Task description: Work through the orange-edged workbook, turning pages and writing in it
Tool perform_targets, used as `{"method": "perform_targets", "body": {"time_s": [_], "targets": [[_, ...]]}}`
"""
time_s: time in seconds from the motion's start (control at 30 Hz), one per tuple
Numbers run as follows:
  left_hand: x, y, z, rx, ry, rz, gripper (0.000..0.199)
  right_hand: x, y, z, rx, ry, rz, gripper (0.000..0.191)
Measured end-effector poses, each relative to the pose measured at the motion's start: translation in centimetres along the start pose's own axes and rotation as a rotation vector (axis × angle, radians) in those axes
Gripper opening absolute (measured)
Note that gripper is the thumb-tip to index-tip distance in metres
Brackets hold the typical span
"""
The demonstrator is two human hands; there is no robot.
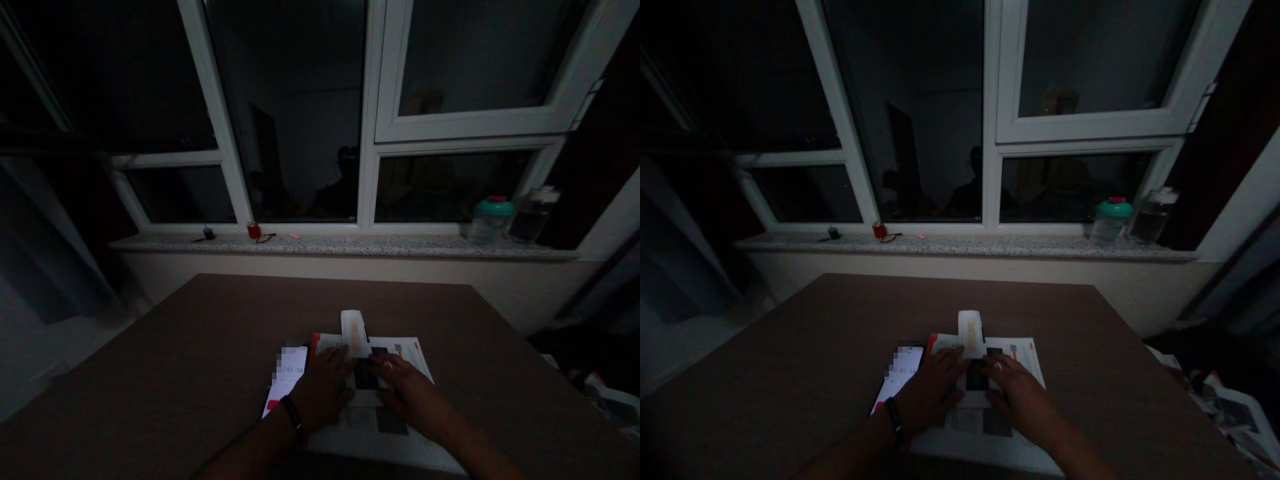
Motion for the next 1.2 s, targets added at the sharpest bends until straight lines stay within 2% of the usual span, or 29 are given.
{"method": "perform_targets", "body": {"time_s": [0.27, 0.6, 0.8, 1.2], "targets": [[0.1, 0.1, 0.0, -0.027, -0.005, -0.010, 0.058, 0.1, 0.0, -0.1, -0.043, -0.040, 0.015, 0.049], [0.1, 0.3, 0.1, -0.025, -0.018, 0.026, 0.059, 0.2, 0.2, 0.2, 0.009, 0.017, -0.026, 0.036], [0.2, 0.5, 0.1, -0.011, -0.027, 0.031, 0.062, 0.0, -0.3, -0.4, -0.014, 0.007, -0.076, 0.034], [0.2, 0.7, 0.0, 0.005, -0.013, 0.047, 0.057, 0.1, -0.5, -0.4, -0.035, 0.030, -0.077, 0.034]]}}
Point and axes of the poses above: each hand's wrist, its own x-axis away from the middle knuckle, its own y-axis out of the back of the hand, z = x × y, the point moved 1 cm from there along -x, towards the middle knuckle, and after that the axes turned 9 degrees about y, right-handed, at the moved point
